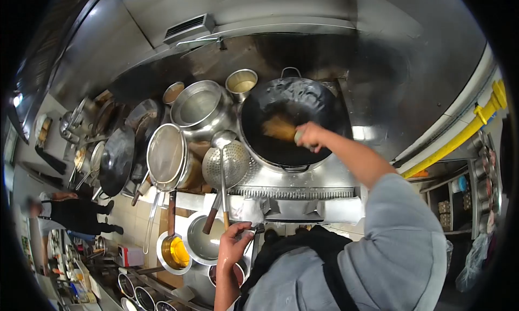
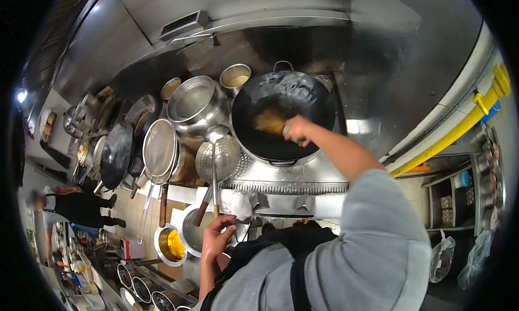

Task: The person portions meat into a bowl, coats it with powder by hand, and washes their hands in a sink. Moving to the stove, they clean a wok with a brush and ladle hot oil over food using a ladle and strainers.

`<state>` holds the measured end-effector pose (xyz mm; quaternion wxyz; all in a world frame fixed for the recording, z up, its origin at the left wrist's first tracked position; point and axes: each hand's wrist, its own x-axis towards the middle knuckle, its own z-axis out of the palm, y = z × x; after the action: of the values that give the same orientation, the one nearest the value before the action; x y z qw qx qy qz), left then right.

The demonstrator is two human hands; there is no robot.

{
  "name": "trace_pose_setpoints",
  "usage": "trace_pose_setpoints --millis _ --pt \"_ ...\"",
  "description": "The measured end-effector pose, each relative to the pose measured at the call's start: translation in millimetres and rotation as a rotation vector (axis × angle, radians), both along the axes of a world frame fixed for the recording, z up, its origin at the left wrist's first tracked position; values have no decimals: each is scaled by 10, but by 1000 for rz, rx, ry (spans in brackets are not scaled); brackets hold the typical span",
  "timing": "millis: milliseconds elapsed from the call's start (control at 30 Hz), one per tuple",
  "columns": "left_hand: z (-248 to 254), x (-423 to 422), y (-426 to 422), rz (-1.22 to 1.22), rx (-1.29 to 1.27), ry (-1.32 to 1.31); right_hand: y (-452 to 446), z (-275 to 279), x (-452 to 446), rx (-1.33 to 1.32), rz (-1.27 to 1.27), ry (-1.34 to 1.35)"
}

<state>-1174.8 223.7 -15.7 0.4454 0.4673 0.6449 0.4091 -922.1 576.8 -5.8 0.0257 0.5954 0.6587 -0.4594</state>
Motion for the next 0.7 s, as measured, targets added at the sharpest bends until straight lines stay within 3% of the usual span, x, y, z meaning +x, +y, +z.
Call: trace_pose_setpoints --millis 67,133,167,200,233,333,367,433,533,667,700 --pt "-50 -113 -92 8 46 12 -490 305 39 -255 57 199" --pt "-188 -304 -282 224 -53 -173 -481 826 534 -193 265 -55" --pt "-258 -383 -335 259 -30 -170 -280 902 834 -225 237 -215" --pt "-237 -398 -334 254 -25 -173 -9 958 1116 136 487 -539" --pt "-199 -392 -330 279 4 -192 108 1279 1149 161 242 -712" --pt "-185 -349 -237 261 46 -143 720 849 1168 938 -397 -260" --pt "-169 -294 -167 219 45 -118 906 530 1026 1007 -506 -255" --pt "-120 -172 -42 138 42 -28 771 84 486 845 -495 -234" --pt "-42 -74 21 48 135 -41 168 -292 -223 218 -60 53" --pt "-303 -195 -118 81 -33 -110 364 -447 116 285 114 244" --pt "-284 -152 -166 75 -28 -119 548 -292 364 493 181 -158"
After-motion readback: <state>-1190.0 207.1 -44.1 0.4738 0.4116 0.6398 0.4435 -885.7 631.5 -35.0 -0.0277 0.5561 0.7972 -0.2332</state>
